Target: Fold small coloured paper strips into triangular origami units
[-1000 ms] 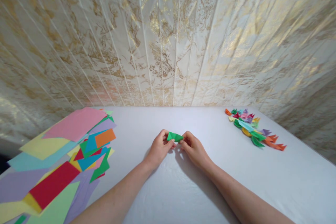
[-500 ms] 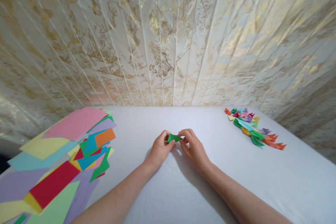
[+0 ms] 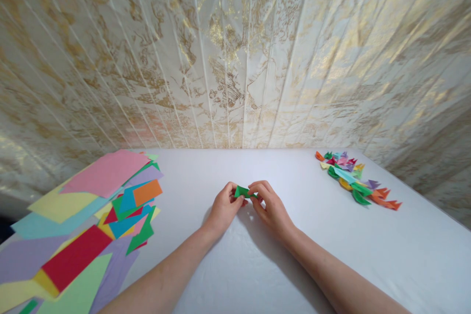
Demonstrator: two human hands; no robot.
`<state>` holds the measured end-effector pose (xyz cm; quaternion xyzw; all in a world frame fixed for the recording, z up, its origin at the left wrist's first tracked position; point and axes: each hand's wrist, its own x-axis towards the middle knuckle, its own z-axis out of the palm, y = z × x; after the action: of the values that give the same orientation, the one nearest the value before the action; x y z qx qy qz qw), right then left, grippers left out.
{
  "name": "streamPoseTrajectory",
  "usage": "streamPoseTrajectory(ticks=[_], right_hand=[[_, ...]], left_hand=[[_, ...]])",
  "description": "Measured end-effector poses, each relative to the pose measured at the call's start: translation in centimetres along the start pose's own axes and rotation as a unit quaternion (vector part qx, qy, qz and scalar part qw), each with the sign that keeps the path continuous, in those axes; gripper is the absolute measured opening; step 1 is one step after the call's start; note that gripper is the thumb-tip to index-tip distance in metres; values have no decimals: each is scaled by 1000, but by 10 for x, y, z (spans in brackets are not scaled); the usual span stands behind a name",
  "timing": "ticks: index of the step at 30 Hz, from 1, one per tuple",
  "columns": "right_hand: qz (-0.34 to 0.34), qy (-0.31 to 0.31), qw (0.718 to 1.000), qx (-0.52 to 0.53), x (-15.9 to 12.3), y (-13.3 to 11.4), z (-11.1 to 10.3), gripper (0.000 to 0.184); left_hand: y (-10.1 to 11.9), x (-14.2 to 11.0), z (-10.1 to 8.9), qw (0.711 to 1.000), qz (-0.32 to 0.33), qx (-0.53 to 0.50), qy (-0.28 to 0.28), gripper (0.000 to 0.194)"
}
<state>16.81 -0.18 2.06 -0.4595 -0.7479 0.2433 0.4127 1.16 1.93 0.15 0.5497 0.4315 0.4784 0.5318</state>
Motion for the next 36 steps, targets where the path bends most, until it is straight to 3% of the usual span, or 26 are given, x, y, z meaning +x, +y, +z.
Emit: streamPoseTrajectory(ticks=[10, 16, 27, 32, 36], right_hand=[[68, -14, 991, 112, 0, 2, 4, 4], [87, -31, 984, 153, 3, 3, 2, 15], [50, -28, 997, 52, 4, 6, 1, 10], [85, 26, 996, 21, 5, 13, 1, 7], [113, 37, 992, 42, 6, 19, 3, 5]], left_hand=[[-2, 2, -2, 1000, 25, 16, 4, 8], [-3, 2, -1, 1000, 7, 4, 13, 20], [-3, -4, 3, 999, 11, 39, -8, 15], [-9, -6, 4, 991, 63, 117, -2, 27], [-7, -9, 4, 971, 129, 197, -31, 31]])
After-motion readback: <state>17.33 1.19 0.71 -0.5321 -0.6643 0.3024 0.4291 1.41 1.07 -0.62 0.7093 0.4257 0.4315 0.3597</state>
